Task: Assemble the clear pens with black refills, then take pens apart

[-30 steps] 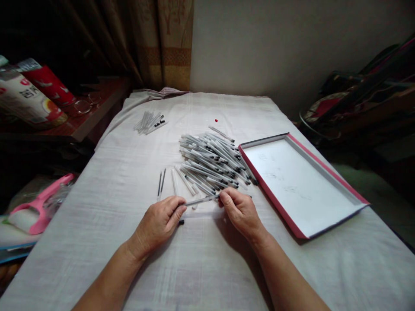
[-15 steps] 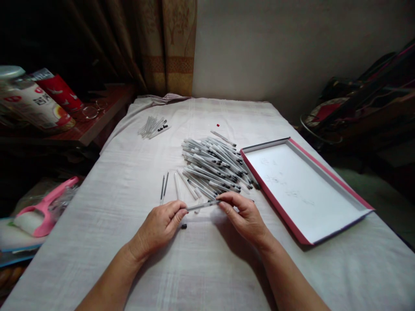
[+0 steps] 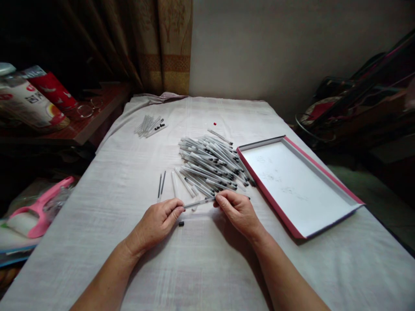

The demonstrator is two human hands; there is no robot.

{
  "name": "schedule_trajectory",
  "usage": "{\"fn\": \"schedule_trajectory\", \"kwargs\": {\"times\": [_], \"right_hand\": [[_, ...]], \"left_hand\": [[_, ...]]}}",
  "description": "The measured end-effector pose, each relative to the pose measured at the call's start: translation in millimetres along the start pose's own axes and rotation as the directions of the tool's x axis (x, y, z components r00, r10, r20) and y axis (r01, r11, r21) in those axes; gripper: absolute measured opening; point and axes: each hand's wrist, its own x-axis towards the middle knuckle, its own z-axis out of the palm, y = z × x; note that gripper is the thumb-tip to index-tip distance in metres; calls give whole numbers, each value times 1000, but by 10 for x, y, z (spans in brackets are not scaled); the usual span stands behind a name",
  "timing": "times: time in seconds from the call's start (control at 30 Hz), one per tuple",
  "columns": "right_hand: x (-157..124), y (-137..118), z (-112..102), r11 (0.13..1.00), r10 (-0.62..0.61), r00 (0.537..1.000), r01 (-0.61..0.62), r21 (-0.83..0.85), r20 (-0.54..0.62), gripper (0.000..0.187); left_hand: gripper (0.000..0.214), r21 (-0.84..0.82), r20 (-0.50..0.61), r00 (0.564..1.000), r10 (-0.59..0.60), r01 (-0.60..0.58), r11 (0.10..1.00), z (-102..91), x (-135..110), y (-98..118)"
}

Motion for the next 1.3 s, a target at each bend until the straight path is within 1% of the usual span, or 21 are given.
{"fn": "schedule_trajectory", "kwargs": {"times": [0.1, 0.17, 0.27, 0.47, 0.57, 0.63, 0.77, 0.97, 1.13, 1.2, 1.3], "right_hand": [[-2, -7, -18, 1000, -12, 1000, 12, -2, 7, 16], [-7, 11, -23, 1000, -27, 1000, 27, -5, 6, 14], [-18, 48, -19, 1000, -28, 1000, 28, 2, -3, 15], [-19, 66, 1, 997, 43, 999, -45, 58, 30, 21], [-9, 44, 1, 999, 36, 999, -37, 23, 24, 30], [-2, 34, -6, 1000, 24, 1000, -24, 1, 15, 27], [3, 39, -25, 1000, -12, 999, 12, 0, 32, 16], [-8, 90, -11, 998, 36, 999, -37, 49, 31, 19], [-3, 88, 13, 998, 63, 998, -63, 5, 29, 35], [0, 65, 9, 999, 48, 998, -48, -13, 31, 33], [-2, 37, -10, 1000, 17, 999, -17, -18, 43, 24]], "left_hand": [[26, 5, -2, 1000, 4, -4, 1000, -5, 4, 0], [26, 8, 1, 1000, -2, 2, 1000, -7, 6, -1], [27, 8, -1, 1000, -4, 4, 1000, -5, 4, -7], [26, 17, -3, 1000, 7, -7, 1000, 3, -7, -24], [26, 20, 7, 1000, 13, -13, 1000, 2, -10, -24], [26, 19, 10, 1000, 7, -8, 1000, -2, -8, -18], [27, 18, 27, 1000, -13, 12, 1000, -12, 4, -2], [27, 12, 22, 1000, -19, 18, 1000, 6, 4, -22], [27, 14, 28, 999, -16, 16, 1000, 17, 2, -25], [27, 12, 32, 999, -16, 16, 1000, 10, 3, -16], [27, 9, 32, 999, -15, 15, 1000, 2, 1, -14]]}}
